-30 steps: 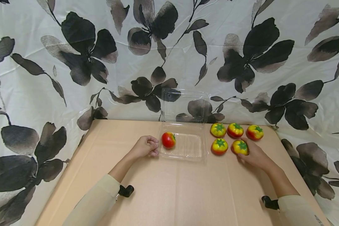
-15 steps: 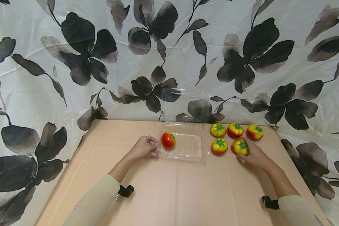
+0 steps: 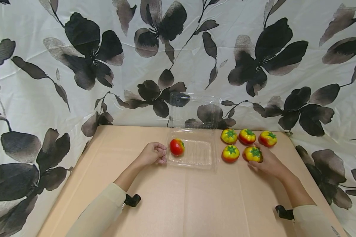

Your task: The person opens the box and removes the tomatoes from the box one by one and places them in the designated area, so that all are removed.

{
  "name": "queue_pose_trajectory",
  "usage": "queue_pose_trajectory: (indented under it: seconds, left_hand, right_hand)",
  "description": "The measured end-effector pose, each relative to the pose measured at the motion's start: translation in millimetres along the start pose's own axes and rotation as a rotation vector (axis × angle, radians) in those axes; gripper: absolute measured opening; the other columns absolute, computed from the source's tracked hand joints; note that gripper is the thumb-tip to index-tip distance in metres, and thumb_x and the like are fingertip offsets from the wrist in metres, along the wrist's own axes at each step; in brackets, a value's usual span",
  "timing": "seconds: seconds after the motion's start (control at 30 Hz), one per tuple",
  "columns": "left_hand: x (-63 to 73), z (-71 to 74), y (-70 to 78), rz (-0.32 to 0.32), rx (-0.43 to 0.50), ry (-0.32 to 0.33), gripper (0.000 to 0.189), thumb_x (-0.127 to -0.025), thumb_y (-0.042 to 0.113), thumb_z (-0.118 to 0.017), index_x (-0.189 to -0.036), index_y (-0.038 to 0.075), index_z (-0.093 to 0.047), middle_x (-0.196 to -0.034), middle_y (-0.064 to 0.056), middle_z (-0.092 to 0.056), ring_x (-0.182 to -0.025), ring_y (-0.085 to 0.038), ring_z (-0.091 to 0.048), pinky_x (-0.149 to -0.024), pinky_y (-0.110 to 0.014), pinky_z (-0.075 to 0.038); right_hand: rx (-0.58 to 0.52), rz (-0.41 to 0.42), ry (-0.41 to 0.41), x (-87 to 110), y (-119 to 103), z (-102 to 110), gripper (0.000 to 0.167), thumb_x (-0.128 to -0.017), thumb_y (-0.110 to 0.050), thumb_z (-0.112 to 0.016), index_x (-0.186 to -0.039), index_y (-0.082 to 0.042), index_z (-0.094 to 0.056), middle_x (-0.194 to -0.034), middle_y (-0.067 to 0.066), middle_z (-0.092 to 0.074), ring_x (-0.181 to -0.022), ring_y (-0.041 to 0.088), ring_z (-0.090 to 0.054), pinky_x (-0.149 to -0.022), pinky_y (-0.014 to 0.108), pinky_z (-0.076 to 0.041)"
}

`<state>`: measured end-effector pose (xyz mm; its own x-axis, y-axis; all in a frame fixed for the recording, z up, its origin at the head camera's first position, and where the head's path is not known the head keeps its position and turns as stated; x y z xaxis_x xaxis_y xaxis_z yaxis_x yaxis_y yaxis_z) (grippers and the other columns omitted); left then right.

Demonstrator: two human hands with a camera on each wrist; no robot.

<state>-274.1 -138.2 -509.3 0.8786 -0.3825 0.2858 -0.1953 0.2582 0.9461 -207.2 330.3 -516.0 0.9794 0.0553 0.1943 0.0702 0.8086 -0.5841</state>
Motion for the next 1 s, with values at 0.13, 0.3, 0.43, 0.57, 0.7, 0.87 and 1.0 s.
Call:
queue_pose_trajectory:
  seconds: [0.13,0.3,0.43,0.57,0.7,0.87,1.0]
  left_hand:
    - [0.4,0.1,0.3,0.001,0.002,0.005,0.027,-0.099,-0.007,-0.061,-0.123,-0.018,-0.054,-0.087,-0.015,-0.064,-0.067,-0.017,-0.071,-0.069,-0.038,-0.068]
    - [-0.7,-0.4,-0.1,0.001,0.007,0.005,0.026,-0.099,-0.007,-0.061,-0.122,-0.018,-0.055,-0.088,-0.016,-0.065,-0.067,-0.018,-0.071,-0.070,-0.041,-0.068]
    - [-1.9,-0.1,-0.3,-0.006,0.004,0.003,0.026,-0.099,-0.006,-0.061,-0.121,-0.017,-0.055,-0.088,-0.017,-0.065,-0.067,-0.018,-0.071,-0.068,-0.040,-0.068]
    - [-1.8,-0.4,0.1,-0.002,-0.007,0.007,0.024,-0.099,-0.006,-0.061,-0.121,-0.017,-0.056,-0.087,-0.015,-0.065,-0.066,-0.017,-0.071,-0.068,-0.039,-0.068]
    - [-2.5,-0.7,-1.4,0.016,-0.008,0.017,0.024,-0.099,-0.006,-0.061,-0.121,-0.015,-0.057,-0.086,-0.014,-0.065,-0.066,-0.018,-0.071,-0.067,-0.038,-0.068]
    - [-3.2,-0.8,-1.9,0.019,0.002,0.020,0.024,-0.099,-0.007,-0.061,-0.121,-0.015,-0.057,-0.086,-0.013,-0.064,-0.066,-0.018,-0.071,-0.067,-0.038,-0.068]
    - [-2.7,-0.6,-1.9,0.017,0.008,0.017,0.024,-0.099,-0.007,-0.061,-0.121,-0.015,-0.056,-0.087,-0.014,-0.064,-0.066,-0.018,-0.071,-0.068,-0.040,-0.068]
  right_hand:
    - [0.022,0.012,0.019,3.8,-6,8,0.100,-0.091,-0.034,-0.079,-0.158,0.010,-0.019,-0.156,0.037,-0.031,-0.139,0.056,-0.035,-0.115,0.076,-0.031]
    - [0.045,0.040,0.043,8.9,-25,22,0.094,-0.092,-0.036,-0.077,-0.158,0.006,-0.024,-0.157,0.035,-0.031,-0.142,0.056,-0.031,-0.114,0.077,-0.030]
    - [0.084,0.079,0.068,12.0,-49,32,0.088,-0.095,-0.036,-0.074,-0.158,0.003,-0.027,-0.158,0.034,-0.030,-0.143,0.055,-0.032,-0.113,0.078,-0.032]
    - [0.094,0.092,0.072,13.3,-71,36,0.085,-0.095,-0.036,-0.074,-0.157,0.001,-0.030,-0.159,0.030,-0.033,-0.144,0.053,-0.030,-0.113,0.078,-0.032]
    - [0.094,0.132,0.076,12.6,-94,35,0.081,-0.094,-0.035,-0.075,-0.157,-0.003,-0.034,-0.160,0.026,-0.036,-0.146,0.051,-0.031,-0.115,0.077,-0.033]
    - [0.090,0.218,0.080,5.7,-120,28,0.071,-0.095,-0.027,-0.075,-0.155,-0.008,-0.041,-0.158,0.022,-0.042,-0.146,0.048,-0.037,-0.116,0.073,-0.035]
    - [0.087,0.254,0.063,-2.0,-136,17,0.067,-0.094,-0.026,-0.076,-0.152,-0.008,-0.046,-0.156,0.021,-0.045,-0.144,0.047,-0.041,-0.115,0.071,-0.038]
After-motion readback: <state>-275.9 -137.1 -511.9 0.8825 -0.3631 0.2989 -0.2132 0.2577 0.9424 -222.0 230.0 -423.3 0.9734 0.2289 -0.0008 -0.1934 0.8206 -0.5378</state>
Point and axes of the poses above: each hand's wrist, its own x-axis away from the middle knuckle, its own z-axis out of the back of the hand, y = z × x, the point moved 9 cm from there along -x, towards the middle knuckle
